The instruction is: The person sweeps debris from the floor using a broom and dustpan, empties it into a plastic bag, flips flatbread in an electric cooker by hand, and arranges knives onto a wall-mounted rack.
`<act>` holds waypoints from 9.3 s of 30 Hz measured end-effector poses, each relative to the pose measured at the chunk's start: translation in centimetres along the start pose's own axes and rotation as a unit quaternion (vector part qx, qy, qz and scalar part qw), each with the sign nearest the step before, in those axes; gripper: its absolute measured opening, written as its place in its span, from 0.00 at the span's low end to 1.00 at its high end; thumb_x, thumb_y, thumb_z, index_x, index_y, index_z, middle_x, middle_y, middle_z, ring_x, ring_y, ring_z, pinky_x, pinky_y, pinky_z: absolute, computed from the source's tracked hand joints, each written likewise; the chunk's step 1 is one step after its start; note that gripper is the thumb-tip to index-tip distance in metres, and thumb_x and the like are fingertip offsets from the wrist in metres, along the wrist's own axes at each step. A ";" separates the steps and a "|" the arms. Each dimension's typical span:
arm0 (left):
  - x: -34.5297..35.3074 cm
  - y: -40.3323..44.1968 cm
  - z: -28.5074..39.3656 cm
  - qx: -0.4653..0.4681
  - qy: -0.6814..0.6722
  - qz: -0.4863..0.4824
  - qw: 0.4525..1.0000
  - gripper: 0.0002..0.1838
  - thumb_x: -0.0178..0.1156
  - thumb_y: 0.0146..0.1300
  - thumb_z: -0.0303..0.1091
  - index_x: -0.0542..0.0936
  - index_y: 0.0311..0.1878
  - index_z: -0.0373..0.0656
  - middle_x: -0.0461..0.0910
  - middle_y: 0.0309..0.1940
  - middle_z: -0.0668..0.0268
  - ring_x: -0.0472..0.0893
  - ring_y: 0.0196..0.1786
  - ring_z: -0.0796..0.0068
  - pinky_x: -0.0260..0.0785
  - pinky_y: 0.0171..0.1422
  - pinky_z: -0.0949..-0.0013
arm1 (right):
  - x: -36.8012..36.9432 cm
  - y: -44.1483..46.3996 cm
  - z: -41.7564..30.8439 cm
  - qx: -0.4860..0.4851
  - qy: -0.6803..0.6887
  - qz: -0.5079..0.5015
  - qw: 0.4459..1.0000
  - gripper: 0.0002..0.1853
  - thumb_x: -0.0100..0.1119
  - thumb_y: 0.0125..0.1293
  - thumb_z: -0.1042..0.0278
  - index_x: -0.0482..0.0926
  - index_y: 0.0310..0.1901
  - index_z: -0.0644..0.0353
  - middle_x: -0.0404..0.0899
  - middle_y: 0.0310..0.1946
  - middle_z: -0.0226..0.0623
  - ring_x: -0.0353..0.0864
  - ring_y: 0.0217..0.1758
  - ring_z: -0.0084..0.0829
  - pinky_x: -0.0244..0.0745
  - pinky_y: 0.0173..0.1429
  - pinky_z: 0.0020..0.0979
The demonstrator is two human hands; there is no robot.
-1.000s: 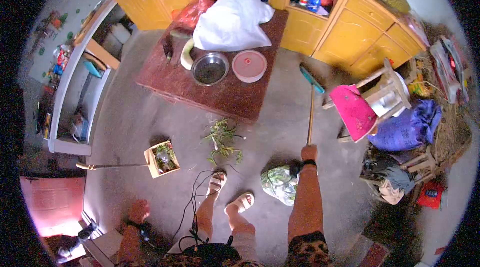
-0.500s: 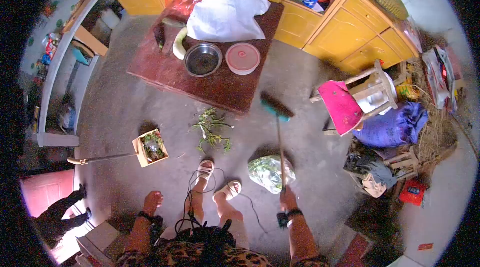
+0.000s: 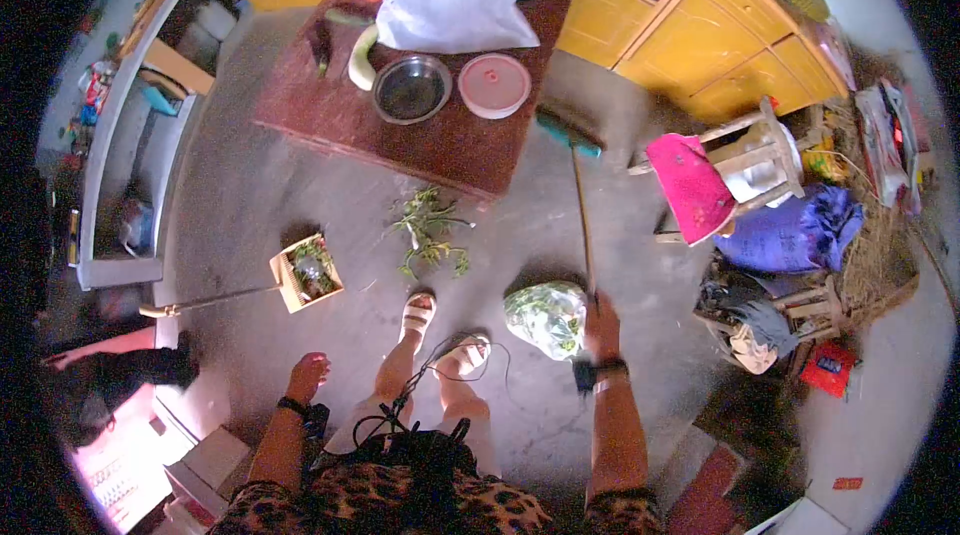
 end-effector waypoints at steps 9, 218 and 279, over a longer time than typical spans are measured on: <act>-6.0 -1.7 -11.4 -0.045 -0.028 0.013 0.999 0.11 0.58 0.60 0.36 0.76 0.45 0.45 0.78 0.31 0.69 0.77 0.30 0.80 0.71 0.32 0.75 | 9.7 14.0 0.3 0.046 -0.119 -0.126 0.984 0.12 0.46 0.61 0.65 0.74 0.39 0.64 0.77 0.36 0.56 0.75 0.41 0.58 0.70 0.47 0.51; -37.0 -15.0 -14.1 0.257 0.276 0.374 0.847 0.15 0.68 0.46 0.44 0.75 0.26 0.45 0.77 0.24 0.62 0.76 0.32 0.55 0.66 0.38 0.56 | 3.6 -45.2 -30.4 0.239 0.175 -0.345 0.891 0.22 0.56 0.62 0.67 0.69 0.59 0.57 0.72 0.19 0.29 0.66 0.15 0.17 0.64 0.17 0.21; -41.1 -13.4 -14.3 0.493 0.479 0.126 0.716 0.17 0.70 0.33 0.35 0.72 0.26 0.47 0.73 0.22 0.68 0.75 0.29 0.64 0.64 0.36 0.61 | 23.0 -54.4 -27.1 0.368 0.188 -0.246 0.877 0.18 0.53 0.62 0.64 0.71 0.54 0.57 0.73 0.16 0.37 0.69 0.11 0.26 0.63 0.12 0.29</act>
Point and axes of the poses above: each hand's wrist, its own y-axis towards the middle knuckle, its own x-axis out of the palm, z = x × y, the point moved 5 cm from there along y, towards the middle knuckle
